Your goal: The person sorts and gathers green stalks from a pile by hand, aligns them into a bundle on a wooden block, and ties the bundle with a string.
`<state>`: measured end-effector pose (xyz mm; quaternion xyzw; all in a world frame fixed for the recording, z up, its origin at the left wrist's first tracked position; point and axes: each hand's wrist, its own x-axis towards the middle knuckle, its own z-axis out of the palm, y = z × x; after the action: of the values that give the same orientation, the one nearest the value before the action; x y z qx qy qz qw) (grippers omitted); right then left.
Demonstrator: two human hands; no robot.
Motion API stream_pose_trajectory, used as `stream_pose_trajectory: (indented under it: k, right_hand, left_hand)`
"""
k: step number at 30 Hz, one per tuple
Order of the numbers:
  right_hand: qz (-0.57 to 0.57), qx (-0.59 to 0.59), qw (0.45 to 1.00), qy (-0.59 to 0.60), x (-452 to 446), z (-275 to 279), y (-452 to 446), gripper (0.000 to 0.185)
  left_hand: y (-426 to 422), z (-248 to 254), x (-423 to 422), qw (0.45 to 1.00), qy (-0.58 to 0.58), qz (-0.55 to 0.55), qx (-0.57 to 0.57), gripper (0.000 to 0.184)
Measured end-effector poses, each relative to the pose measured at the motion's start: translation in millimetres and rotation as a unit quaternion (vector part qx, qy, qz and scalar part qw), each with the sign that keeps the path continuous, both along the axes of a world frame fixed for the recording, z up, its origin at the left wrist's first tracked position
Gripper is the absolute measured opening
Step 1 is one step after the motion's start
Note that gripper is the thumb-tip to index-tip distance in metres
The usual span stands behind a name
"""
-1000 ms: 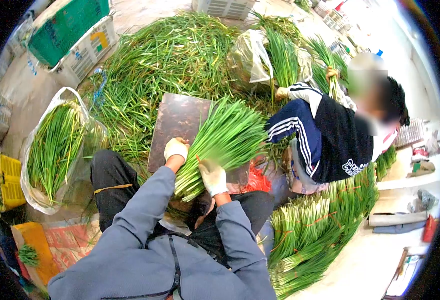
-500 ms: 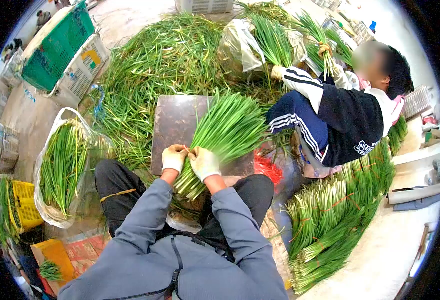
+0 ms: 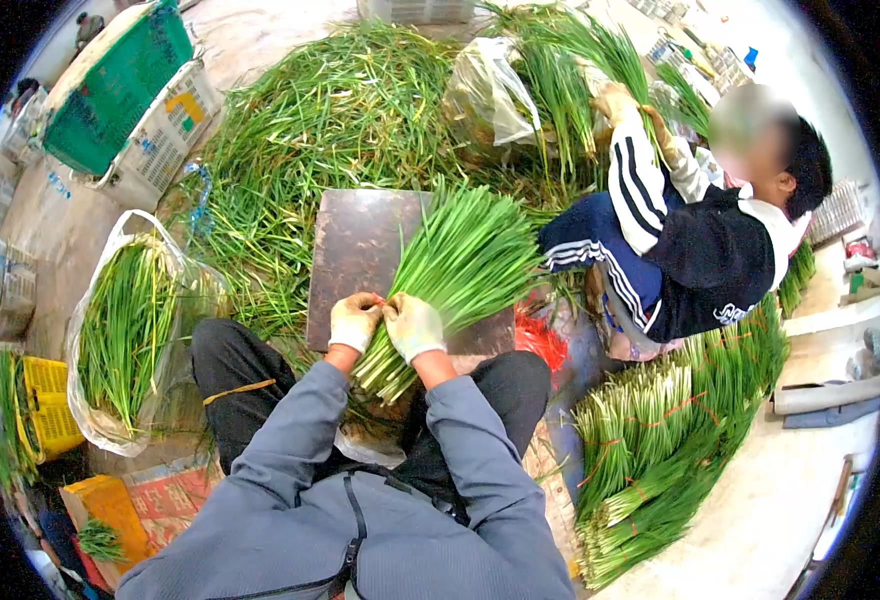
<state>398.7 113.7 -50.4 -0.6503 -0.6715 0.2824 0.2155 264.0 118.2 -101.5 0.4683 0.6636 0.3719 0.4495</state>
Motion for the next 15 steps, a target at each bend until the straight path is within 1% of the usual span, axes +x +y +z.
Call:
stream_pose_trajectory:
  k: [1,2,3,4,5,6,7,8,10,12,13,14,15]
  right_hand:
    - [0.008,-0.017,0.999,-0.031,-2.1,6.1,1.7,0.027]
    - [0.01,-0.029,0.999,-0.031,-2.1,7.0,0.9,0.031]
    - [0.01,-0.007,1.0,-0.022,-2.6,5.5,-1.1,0.033]
    - [0.005,-0.03,0.998,-0.047,-5.9,8.6,0.6,0.035]
    - [0.02,-0.023,0.997,-0.066,-5.7,4.9,2.0,0.037]
    - [0.032,0.021,0.997,-0.062,-5.1,-11.6,4.7,0.036]
    - [0.055,-0.007,0.995,-0.087,-4.9,-6.3,6.2,0.038]
    - [0.054,0.023,0.994,-0.09,-2.0,-18.5,6.3,0.032]
    - [0.044,0.057,0.994,-0.086,-0.8,-24.3,4.4,0.026]
    - [0.046,0.076,0.993,-0.081,-0.7,-24.7,5.1,0.022]
    - [0.046,0.074,0.994,-0.072,-1.5,-19.8,4.4,0.023]
    - [0.041,0.076,0.995,-0.041,-2.4,-17.3,3.3,0.02]
    - [0.029,0.108,0.993,-0.042,-1.7,-13.4,0.5,0.019]
  left_hand:
    - [-1.9,-7.8,-2.5,0.999,-0.019,-0.041,0.015,0.018]
    - [-1.2,-14.8,-10.3,0.996,-0.031,-0.07,0.038,0.018]
    - [-10.6,27.2,-10.5,0.998,-0.025,-0.063,0.0,0.019]
    - [1.4,-54.0,-20.3,0.949,0.174,-0.172,0.201,0.023]
    - [8.5,-46.1,-21.0,0.978,0.065,-0.168,0.106,0.024]
    - [7.9,-45.8,-23.1,0.984,-0.059,-0.139,0.098,0.027]
    - [4.0,-40.0,-20.2,0.986,0.0,-0.121,0.11,0.03]
    - [-2.2,-7.1,-17.0,0.996,-0.043,-0.078,0.019,0.03]
    - [0.5,-6.7,-13.9,0.986,-0.149,-0.034,-0.063,0.033]
    - [2.6,-17.4,-6.5,0.99,-0.134,0.0,-0.05,0.033]
    - [1.0,-15.7,-4.6,0.99,-0.135,0.009,-0.033,0.032]
    - [-0.2,-8.6,-4.7,0.994,-0.103,0.018,-0.029,0.031]
    - [-0.9,-1.0,-6.0,0.998,-0.065,0.027,0.004,0.03]
